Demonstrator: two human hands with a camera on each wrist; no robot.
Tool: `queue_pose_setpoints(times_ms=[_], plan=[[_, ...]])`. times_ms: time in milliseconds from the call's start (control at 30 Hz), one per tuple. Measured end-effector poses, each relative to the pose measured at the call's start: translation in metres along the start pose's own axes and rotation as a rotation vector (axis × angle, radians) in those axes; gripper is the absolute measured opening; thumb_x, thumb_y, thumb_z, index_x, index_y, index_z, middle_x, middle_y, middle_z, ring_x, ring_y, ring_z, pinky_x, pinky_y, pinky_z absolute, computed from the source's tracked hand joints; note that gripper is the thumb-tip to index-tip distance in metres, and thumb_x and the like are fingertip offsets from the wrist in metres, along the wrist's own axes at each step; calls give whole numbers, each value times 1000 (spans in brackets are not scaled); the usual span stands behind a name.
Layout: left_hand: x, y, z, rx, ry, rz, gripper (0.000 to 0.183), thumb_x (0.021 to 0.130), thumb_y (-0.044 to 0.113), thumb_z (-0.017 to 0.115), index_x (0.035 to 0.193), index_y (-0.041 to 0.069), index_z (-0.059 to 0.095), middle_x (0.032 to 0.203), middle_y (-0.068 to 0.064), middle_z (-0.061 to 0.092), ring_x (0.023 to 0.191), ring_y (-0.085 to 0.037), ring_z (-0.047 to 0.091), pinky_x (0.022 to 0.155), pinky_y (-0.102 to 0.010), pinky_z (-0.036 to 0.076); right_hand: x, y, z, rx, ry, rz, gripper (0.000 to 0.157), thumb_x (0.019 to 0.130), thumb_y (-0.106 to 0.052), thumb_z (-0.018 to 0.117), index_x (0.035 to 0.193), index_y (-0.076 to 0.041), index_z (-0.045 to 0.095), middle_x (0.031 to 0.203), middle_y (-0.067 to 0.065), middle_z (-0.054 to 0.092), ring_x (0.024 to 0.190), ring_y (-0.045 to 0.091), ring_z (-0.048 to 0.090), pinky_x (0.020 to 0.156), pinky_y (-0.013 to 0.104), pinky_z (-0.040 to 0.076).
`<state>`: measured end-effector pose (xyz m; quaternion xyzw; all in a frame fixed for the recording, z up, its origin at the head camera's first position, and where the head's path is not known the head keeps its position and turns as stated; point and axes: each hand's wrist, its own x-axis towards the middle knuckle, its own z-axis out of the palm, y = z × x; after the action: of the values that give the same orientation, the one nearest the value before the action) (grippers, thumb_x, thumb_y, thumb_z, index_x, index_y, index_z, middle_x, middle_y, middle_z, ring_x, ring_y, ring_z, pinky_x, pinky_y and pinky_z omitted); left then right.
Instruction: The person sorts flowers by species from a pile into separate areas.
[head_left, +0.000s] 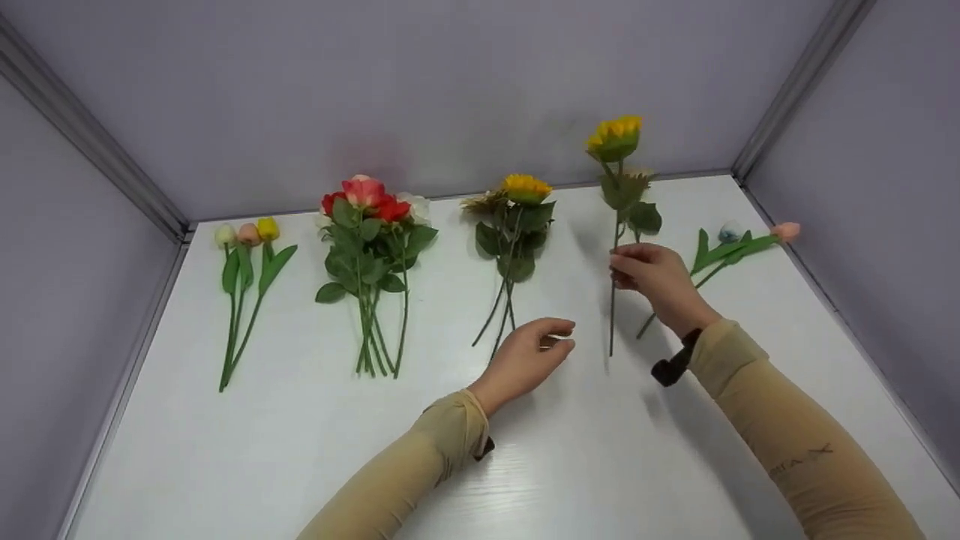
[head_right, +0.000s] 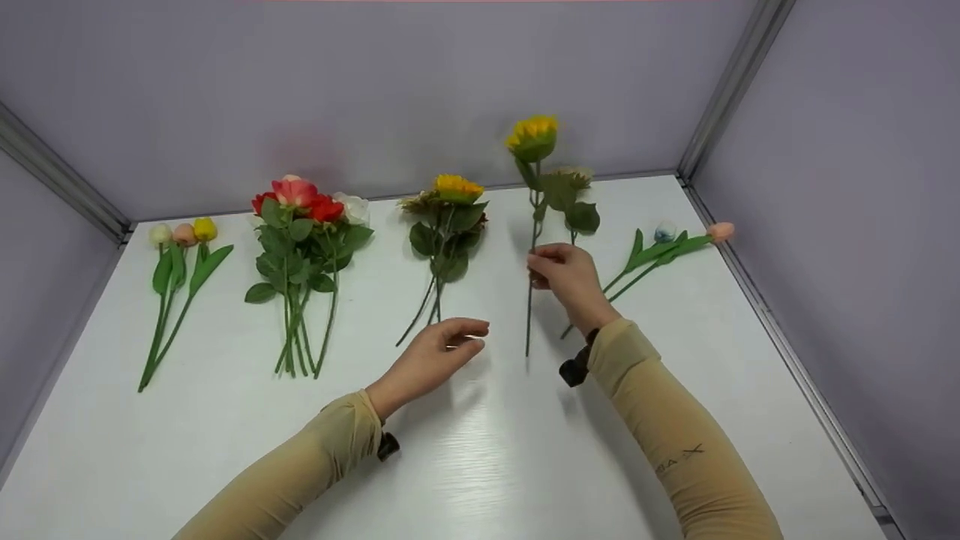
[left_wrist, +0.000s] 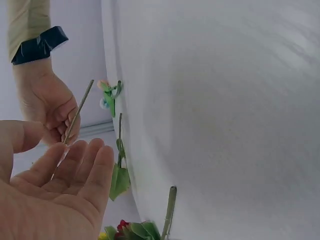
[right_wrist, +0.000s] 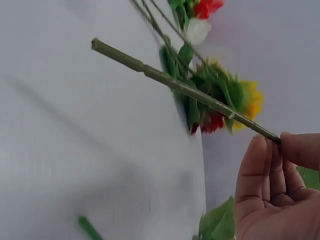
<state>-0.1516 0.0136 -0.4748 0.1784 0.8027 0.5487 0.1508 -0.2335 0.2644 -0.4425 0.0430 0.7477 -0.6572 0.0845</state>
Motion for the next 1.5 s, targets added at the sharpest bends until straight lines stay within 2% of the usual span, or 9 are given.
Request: queue_pose_setpoints(times_ms=[200, 333, 433, 667, 867, 1033, 1267, 1500], plan=[[-3, -7, -11, -216, 35, -58, 42, 102, 28, 66, 138, 8, 63, 125, 0, 67, 111, -15, 65, 92, -31, 55, -13, -9, 43, 74, -83, -52, 39, 99, -25, 71, 124, 4, 61, 115, 17, 63, 105, 30, 63, 91, 35, 57], [-6, -12, -13, -372, 24, -84, 41, 101, 21, 67, 136, 0, 62, 118, -8, 69, 105, -20, 69, 89, -34, 58, -18, -13, 62, 141, -121, -71, 36, 99, -21, 72, 121, 5, 62, 114, 21, 62, 100, 29, 64, 90, 37, 58], [-7, -16, -15, -431, 32, -91, 36, 101, 16, 68, 131, -4, 64, 112, -12, 71, 99, -24, 71, 87, -36, 59, -20, -14, 72, 178, -138, -80, 35, 98, -20, 73, 120, 5, 62, 112, 21, 63, 98, 28, 64, 89, 38, 58], [-6, -17, -17, -478, 75, -108, 28, 98, 10, 70, 123, -4, 68, 105, -11, 72, 96, -23, 71, 84, -36, 60, -21, -11, 84, 192, -157, -78, 34, 98, -19, 73, 120, 5, 63, 109, 20, 64, 94, 25, 65, 89, 38, 58], [-6, -18, -18, -454, 95, -107, 23, 98, 7, 69, 119, -3, 70, 103, -8, 72, 92, -20, 71, 81, -35, 61, -23, -9, 89, 204, -159, -68, 34, 97, -19, 74, 119, 5, 64, 108, 17, 65, 95, 25, 65, 90, 39, 58], [-6, -18, -18, -438, 102, -102, 24, 98, 7, 69, 118, -5, 69, 101, -9, 71, 88, -20, 72, 79, -34, 61, -24, -8, 91, 232, -159, -71, 35, 95, -18, 76, 120, 4, 66, 107, 16, 66, 95, 25, 66, 89, 40, 58], [-7, -16, -14, -439, 123, -100, 22, 96, 7, 72, 114, -4, 69, 98, -8, 71, 84, -20, 71, 76, -34, 61, -24, -7, 94, 191, -120, -85, 35, 93, -16, 78, 120, 4, 67, 107, 16, 67, 91, 25, 68, 85, 40, 60], [-8, -18, -12, -461, 136, -90, 25, 96, 7, 72, 115, -8, 66, 97, -9, 70, 85, -20, 71, 77, -34, 61, -21, -6, 99, 140, -105, -95, 38, 94, -15, 77, 123, 7, 66, 106, 16, 70, 88, 23, 69, 82, 38, 61]])
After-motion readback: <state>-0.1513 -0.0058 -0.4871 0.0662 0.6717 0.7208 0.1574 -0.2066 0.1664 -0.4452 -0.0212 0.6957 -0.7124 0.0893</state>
